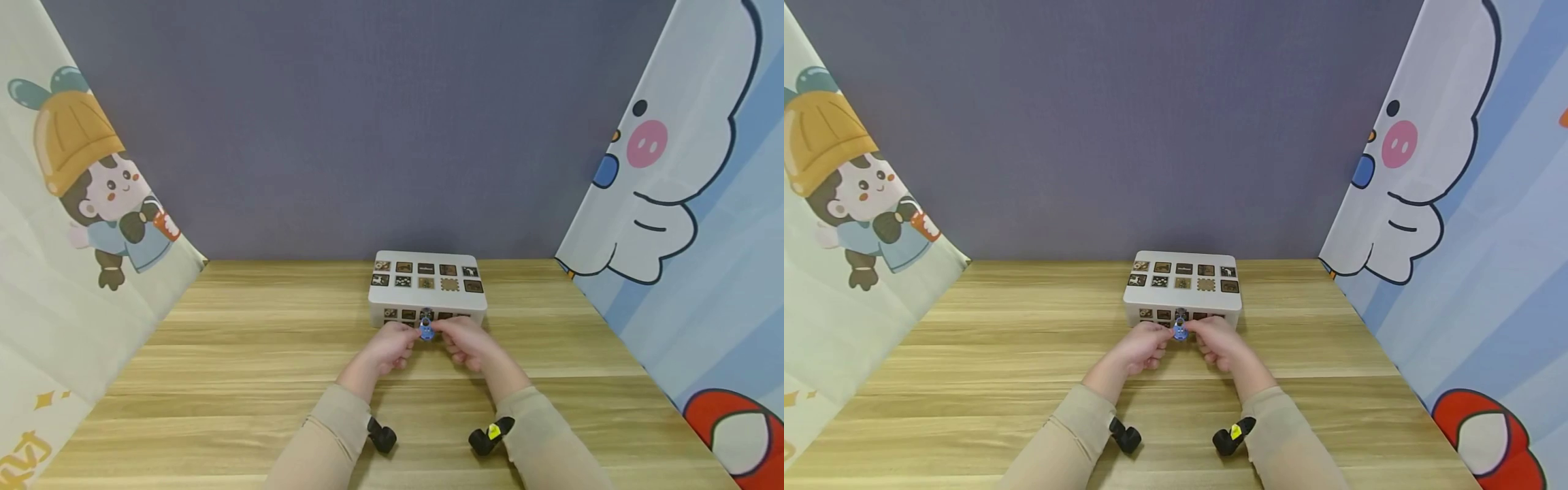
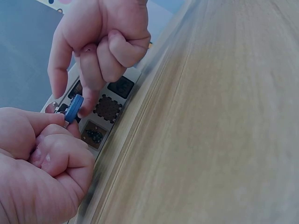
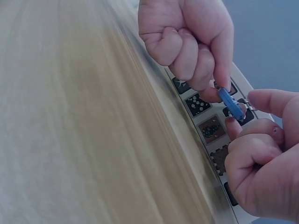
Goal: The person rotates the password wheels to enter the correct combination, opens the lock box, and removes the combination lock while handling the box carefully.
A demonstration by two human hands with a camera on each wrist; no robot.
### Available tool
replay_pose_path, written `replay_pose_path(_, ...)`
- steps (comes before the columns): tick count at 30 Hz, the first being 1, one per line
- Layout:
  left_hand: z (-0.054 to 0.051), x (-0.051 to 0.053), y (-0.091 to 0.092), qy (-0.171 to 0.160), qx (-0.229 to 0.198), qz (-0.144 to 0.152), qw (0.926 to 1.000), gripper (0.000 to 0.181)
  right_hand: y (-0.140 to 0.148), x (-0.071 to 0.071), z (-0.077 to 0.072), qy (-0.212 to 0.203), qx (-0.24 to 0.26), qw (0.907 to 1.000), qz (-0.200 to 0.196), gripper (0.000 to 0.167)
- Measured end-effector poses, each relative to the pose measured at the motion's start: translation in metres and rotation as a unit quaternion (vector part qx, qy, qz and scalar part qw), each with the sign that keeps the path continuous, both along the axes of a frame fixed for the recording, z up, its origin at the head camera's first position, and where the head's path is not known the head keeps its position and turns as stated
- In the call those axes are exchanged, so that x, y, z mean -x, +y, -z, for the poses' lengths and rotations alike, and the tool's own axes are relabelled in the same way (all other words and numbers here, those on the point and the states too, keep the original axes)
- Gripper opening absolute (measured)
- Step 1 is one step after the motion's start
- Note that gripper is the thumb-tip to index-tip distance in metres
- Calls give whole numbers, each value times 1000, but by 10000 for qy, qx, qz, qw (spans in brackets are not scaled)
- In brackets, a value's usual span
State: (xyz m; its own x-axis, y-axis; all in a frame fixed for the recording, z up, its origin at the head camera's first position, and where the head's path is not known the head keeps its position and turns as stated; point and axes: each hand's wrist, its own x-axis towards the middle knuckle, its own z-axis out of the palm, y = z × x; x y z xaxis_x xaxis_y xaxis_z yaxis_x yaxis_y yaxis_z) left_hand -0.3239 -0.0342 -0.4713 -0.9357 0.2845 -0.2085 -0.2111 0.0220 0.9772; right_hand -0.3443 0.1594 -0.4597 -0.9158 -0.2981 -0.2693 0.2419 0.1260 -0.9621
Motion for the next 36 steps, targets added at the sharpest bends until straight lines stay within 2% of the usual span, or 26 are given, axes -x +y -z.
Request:
replay_pose_path(10,0,-1,-1,34,-50,32,10000,25,-9,-4,2,-37,47,9999,-107,19)
replay_pose_path(17,-1,-2,-1,74,-57,17,10000,23,-13,-5,5,57,-131,9999,-33,26)
replay_pose_path(25,-2,-2,0,63,-48,1,10000,27,-15,-6,7,97,-34,9999,-38,28)
replay_pose_path(36,-1,-2,0,80,-38,1,10000,26,-15,-3,8,-2,54,10000,-46,23)
